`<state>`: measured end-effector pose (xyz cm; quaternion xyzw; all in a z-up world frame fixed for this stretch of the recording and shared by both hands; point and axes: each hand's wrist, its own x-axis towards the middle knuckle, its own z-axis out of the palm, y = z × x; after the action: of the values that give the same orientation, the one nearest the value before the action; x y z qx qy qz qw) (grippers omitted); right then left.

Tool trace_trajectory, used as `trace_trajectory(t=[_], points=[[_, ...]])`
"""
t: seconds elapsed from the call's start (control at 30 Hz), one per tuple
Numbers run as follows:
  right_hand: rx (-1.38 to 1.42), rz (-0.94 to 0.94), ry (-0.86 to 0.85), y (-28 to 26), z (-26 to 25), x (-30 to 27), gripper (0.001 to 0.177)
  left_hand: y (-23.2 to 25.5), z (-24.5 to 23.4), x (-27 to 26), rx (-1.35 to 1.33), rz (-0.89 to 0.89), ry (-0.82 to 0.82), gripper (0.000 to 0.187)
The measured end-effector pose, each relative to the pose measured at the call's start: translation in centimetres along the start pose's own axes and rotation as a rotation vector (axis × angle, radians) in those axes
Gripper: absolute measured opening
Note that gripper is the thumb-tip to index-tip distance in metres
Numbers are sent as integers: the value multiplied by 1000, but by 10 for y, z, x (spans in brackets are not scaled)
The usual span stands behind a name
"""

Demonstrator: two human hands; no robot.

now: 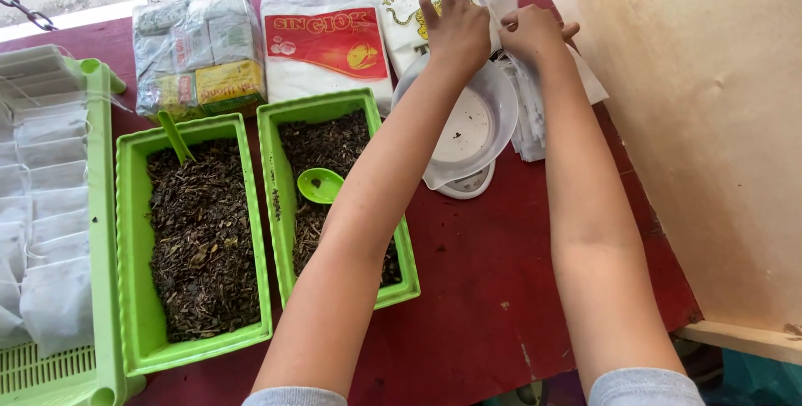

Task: Filling small filter bags with tea leaves using a spoon, weighing them on a scale, and organizing them in a tray

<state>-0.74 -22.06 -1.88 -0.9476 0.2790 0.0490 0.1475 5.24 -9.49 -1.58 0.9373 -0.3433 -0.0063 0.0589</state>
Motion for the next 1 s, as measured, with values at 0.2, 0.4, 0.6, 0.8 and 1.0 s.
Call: trace_trajectory(t=[0.2,0.4,0.6,0.8,1.0], points=[[68,-32,281,7,12,12,32,-14,-5,-6,-78,-12,61,47],[338,-21,446,0,-25,-21,15,-13,-16,-17,-252,2,147,46],[85,-232,690,18,-46,-65,28,1,-37,-51,-346,26,110,47],[-595,-262,737,46,-12,-99,21,31,-32,-85,-318,103,139,48],[-213,-148,465,50,-4,-127,34,61,-13,-105,-193,173,131,40]])
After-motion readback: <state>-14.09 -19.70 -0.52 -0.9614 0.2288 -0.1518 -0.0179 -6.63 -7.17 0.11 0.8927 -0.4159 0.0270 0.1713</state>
